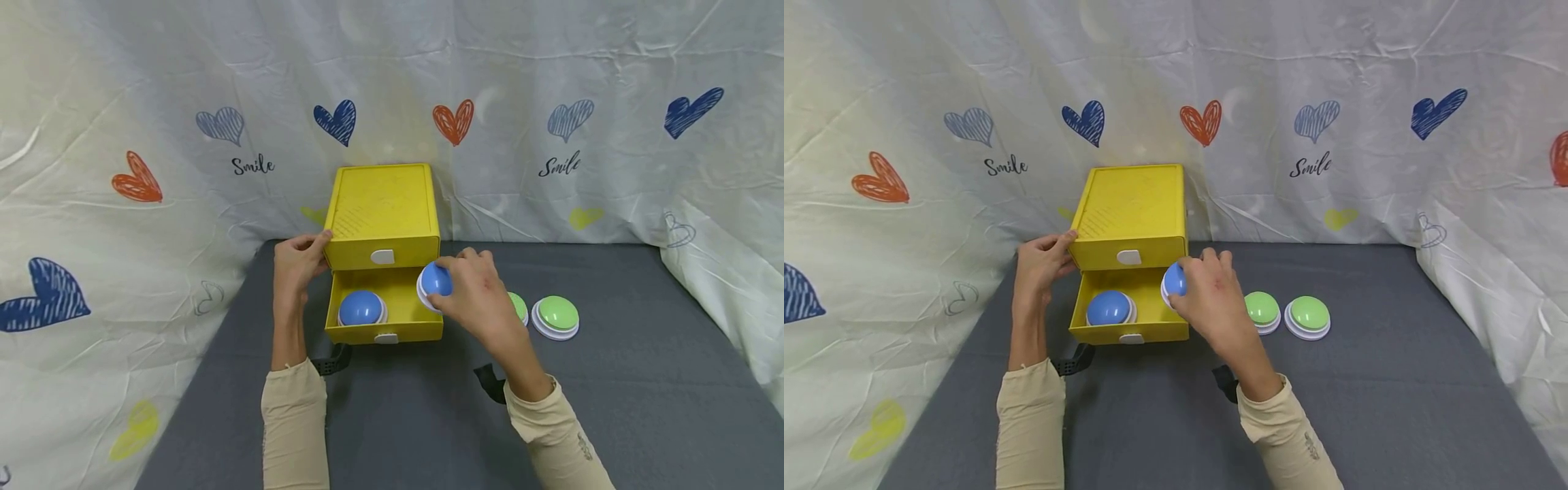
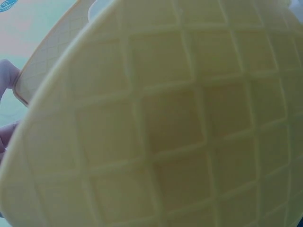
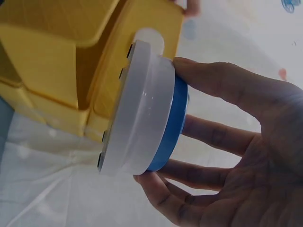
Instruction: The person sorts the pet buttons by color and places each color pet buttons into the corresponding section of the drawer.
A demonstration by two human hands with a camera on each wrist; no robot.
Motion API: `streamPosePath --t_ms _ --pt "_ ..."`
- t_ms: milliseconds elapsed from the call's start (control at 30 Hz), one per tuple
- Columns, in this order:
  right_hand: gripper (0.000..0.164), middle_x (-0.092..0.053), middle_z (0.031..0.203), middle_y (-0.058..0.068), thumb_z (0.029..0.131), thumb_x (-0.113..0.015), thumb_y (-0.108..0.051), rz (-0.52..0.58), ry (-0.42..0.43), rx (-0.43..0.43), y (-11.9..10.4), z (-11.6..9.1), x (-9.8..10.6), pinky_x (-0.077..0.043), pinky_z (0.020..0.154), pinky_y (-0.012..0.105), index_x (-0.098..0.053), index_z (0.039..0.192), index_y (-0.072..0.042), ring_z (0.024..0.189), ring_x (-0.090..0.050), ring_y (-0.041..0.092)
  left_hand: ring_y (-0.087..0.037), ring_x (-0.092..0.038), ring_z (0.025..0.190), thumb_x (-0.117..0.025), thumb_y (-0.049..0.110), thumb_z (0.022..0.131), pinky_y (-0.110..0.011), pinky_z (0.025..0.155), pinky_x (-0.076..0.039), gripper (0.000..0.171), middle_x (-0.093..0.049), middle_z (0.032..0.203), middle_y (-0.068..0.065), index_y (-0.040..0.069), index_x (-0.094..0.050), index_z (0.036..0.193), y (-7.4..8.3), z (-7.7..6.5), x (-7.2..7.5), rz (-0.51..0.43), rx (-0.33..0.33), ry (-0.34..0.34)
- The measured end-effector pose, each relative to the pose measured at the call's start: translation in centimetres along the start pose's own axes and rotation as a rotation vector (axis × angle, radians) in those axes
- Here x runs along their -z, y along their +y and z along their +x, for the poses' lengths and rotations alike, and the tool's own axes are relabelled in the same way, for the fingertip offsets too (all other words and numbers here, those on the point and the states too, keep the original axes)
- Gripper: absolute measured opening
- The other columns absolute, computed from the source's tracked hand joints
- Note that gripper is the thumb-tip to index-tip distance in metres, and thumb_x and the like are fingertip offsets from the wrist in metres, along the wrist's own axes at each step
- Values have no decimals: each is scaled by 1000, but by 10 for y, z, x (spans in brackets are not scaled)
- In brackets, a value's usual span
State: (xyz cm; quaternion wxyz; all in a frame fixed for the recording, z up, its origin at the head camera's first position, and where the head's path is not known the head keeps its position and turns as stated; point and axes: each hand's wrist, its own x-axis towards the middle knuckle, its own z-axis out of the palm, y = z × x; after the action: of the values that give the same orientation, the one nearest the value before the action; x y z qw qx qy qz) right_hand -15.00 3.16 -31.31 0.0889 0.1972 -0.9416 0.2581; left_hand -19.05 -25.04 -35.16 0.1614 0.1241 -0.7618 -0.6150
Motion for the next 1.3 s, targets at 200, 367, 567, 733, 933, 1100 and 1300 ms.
streamPosePath --t_ms 200,367,567,733,933,1100,1300 --pt "46 -56 100 10 70 -80 -27 18 -39 26 -11 6 -14 -49 74 36 -67 109 -7 90 -40 26 -20 -64 87 -67 53 75 -34 76 -54 52 -62 102 -10 7 -70 99 1 0 0 4 3 -13" --pt "44 -57 100 9 69 -81 -25 25 -62 51 -17 9 -23 -46 77 34 -68 107 -8 90 -40 25 -21 -64 88 -67 51 76 -34 75 -54 50 -62 103 -10 7 -70 99 1 0 -1 7 -4 -15" --pt "43 -60 95 7 69 -81 -26 9 -77 111 -20 15 -35 -38 77 32 -69 105 -6 87 -42 22 -20 -65 86 -67 54 74 -35 75 -54 52 -62 104 -8 8 -70 100 2 -1 0 8 30 -9" --pt "37 -62 86 5 68 -82 -23 -21 -77 168 -19 21 -48 -34 76 32 -70 98 -4 81 -47 18 -21 -65 85 -68 53 75 -40 78 -53 51 -62 104 -9 8 -70 99 3 -1 0 3 29 -9" --pt "25 -56 80 4 67 -81 -20 -45 -165 104 -17 26 -62 -39 68 32 -70 86 -7 79 -43 23 -20 -66 84 -68 54 75 -38 77 -53 51 -62 103 -8 8 -70 98 2 -1 0 12 24 -6" --pt "27 -54 81 5 66 -82 -20 -77 -189 79 -17 27 -68 -43 65 35 -67 84 -7 80 -44 26 -20 -65 86 -67 54 74 -36 76 -54 52 -62 104 -8 8 -71 98 1 -1 0 7 21 -6" --pt "33 -57 83 9 66 -82 -19 -135 -190 127 -17 27 -70 -45 66 40 -65 91 -6 76 -48 29 -20 -65 86 -68 53 74 -35 75 -54 51 -62 104 -8 7 -71 98 1 -1 1 -6 10 2"
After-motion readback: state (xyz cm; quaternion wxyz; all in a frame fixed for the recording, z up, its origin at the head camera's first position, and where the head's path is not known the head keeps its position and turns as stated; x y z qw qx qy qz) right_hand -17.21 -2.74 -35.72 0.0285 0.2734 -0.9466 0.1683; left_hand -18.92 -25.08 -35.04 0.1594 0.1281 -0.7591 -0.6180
